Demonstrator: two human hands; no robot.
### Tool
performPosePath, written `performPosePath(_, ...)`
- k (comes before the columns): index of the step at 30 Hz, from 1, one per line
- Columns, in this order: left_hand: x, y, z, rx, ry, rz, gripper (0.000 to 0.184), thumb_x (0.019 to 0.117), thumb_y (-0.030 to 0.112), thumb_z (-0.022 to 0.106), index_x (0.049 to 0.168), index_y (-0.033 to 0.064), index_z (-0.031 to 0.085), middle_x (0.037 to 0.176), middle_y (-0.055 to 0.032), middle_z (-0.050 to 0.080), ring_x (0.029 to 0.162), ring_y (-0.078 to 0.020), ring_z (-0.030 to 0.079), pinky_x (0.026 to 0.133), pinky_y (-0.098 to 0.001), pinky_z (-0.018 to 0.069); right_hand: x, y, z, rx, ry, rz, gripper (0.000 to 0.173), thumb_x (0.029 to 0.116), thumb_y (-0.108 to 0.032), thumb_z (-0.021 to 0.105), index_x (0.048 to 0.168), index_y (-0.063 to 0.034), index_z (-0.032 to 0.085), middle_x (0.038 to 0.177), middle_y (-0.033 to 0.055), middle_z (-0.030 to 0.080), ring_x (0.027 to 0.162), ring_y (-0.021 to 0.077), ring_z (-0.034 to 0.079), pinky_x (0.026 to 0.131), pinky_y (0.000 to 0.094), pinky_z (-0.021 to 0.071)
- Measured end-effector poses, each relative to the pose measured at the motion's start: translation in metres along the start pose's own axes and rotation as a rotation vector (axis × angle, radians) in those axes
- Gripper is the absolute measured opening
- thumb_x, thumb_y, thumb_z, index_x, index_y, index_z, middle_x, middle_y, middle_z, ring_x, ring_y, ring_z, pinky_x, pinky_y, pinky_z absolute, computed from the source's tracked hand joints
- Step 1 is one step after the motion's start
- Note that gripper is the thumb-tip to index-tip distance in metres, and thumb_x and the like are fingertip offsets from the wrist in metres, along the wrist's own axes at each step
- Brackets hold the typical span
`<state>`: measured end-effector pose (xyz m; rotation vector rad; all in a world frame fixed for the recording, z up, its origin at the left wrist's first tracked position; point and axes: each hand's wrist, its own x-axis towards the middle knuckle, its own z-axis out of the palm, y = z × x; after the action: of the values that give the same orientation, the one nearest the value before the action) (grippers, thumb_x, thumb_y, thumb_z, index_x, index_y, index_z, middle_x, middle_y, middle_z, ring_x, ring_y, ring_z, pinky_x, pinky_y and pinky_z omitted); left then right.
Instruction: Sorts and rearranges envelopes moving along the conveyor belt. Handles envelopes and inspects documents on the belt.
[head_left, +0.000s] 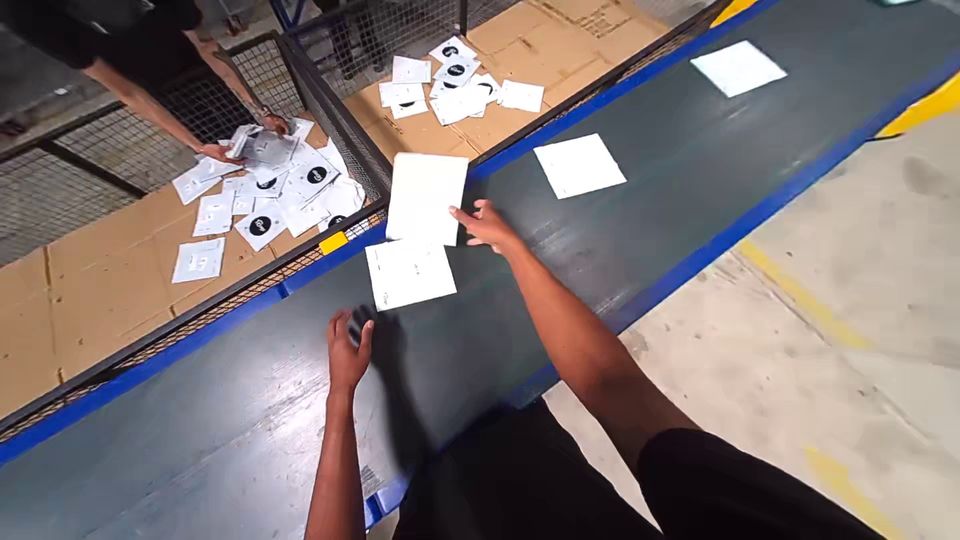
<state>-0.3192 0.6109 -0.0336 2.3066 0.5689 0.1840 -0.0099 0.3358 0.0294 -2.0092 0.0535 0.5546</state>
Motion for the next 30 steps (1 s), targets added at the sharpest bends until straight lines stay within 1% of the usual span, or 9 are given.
performPosePath(3,0.081,0.019,0.016,0.043,-0.065,0.152,0.059,0.0998,0.032,0.062,0.145,-0.0035,0.051,0.155,-0.0262,0.042,0.145,-0.0372,0.041,0.119,-0.0503,0.0378,-0.008,0.004,-0.021,-0.253,0.048,-0.191,0.100,0.0873,-0.064,0.069,0.157,-0.0026,0.031,0.152,0.0257,0.046,0.134,0.0370,0.054,0.109,0.0547,0.0473)
performPosePath(7,0.149,0.015,0.027,0.245,-0.319,0.121,0.086,0.0882,0.039,0.074,0.159,0.0099,0.036,0.169,-0.0215,0.017,0.155,-0.0407,0.020,0.121,-0.0644,0.0252,-0.097,0.043,-0.004,-0.166,-0.274,-0.346,0.060,0.0960,-0.045,0.069,0.139,-0.0063,0.055,0.134,0.0123,0.064,0.111,0.0195,0.070,0.095,0.0398,0.0603)
performPosePath(9,0.143,0.009,0.029,0.345,-0.465,0.015,0.093,0.0888,0.046,0.075,0.162,0.0133,0.028,0.169,-0.0199,0.018,0.156,-0.0410,0.016,0.120,-0.0710,0.0168,-0.146,0.087,0.001,-0.101,-0.401,-0.313,0.047,0.0968,-0.037,0.070,0.131,-0.0069,0.062,0.126,0.0088,0.069,0.105,0.0166,0.071,0.093,0.0379,0.0609)
performPosePath(12,0.112,0.004,0.015,0.440,-0.419,-0.112,0.101,0.0835,0.057,0.077,0.161,0.0112,0.031,0.161,-0.0240,0.034,0.150,-0.0462,0.027,0.118,-0.0753,0.0158,-0.198,0.146,0.001,-0.117,-0.460,-0.243,0.038,0.0978,-0.035,0.069,0.125,-0.0094,0.066,0.118,0.0043,0.072,0.101,0.0134,0.072,0.091,0.0358,0.0617)
performPosePath(16,0.066,-0.010,-0.013,0.405,-0.342,-0.331,0.113,0.0632,0.073,0.084,0.144,0.0013,0.051,0.140,-0.0278,0.056,0.133,-0.0471,0.050,0.110,-0.0732,0.0334,-0.237,0.174,0.000,-0.138,-0.483,-0.217,0.035,0.0995,-0.036,0.067,0.123,-0.0106,0.067,0.115,0.0029,0.072,0.099,0.0116,0.072,0.090,0.0351,0.0615)
performPosePath(20,0.017,-0.019,-0.018,-0.367,-0.189,-0.379,0.052,0.0840,0.028,0.086,0.121,-0.0030,0.066,0.108,-0.0181,0.073,0.100,-0.0274,0.073,0.092,-0.0485,0.0605,-0.237,0.157,0.011,-0.073,-0.400,-0.227,0.043,0.0976,-0.041,0.069,0.128,-0.0120,0.065,0.122,0.0024,0.070,0.104,0.0115,0.070,0.090,0.0359,0.0616)
performPosePath(22,0.008,-0.001,-0.014,-0.708,-0.135,-0.331,0.039,0.0892,0.015,0.080,0.119,-0.0049,0.064,0.104,-0.0163,0.075,0.094,-0.0252,0.075,0.086,-0.0453,0.0637,-0.223,0.140,0.024,0.001,-0.346,-0.216,0.055,0.0948,-0.046,0.072,0.135,-0.0104,0.060,0.129,0.0051,0.067,0.110,0.0139,0.069,0.092,0.0368,0.0614)
performPosePath(26,-0.009,0.049,-0.005,-0.921,-0.065,-0.289,0.036,0.0934,0.011,0.075,0.122,-0.0061,0.062,0.105,-0.0167,0.075,0.093,-0.0266,0.075,0.086,-0.0447,0.0638,-0.200,0.108,0.049,0.117,-0.373,-0.111,0.090,0.0867,-0.052,0.079,0.155,-0.0096,0.038,0.144,0.0146,0.057,0.118,0.0219,0.067,0.097,0.0409,0.0605)
performPosePath(30,-0.039,0.078,0.007,-0.954,-0.257,-0.297,0.038,0.1007,0.012,0.065,0.134,-0.0025,0.055,0.113,-0.0160,0.073,0.099,-0.0266,0.073,0.089,-0.0448,0.0624,-0.200,0.089,0.053,0.460,-0.567,-0.036,0.044,0.1000,-0.019,0.067,0.138,-0.0034,0.050,0.109,0.0166,0.072,0.082,0.0273,0.075,0.066,0.0427,0.0655)
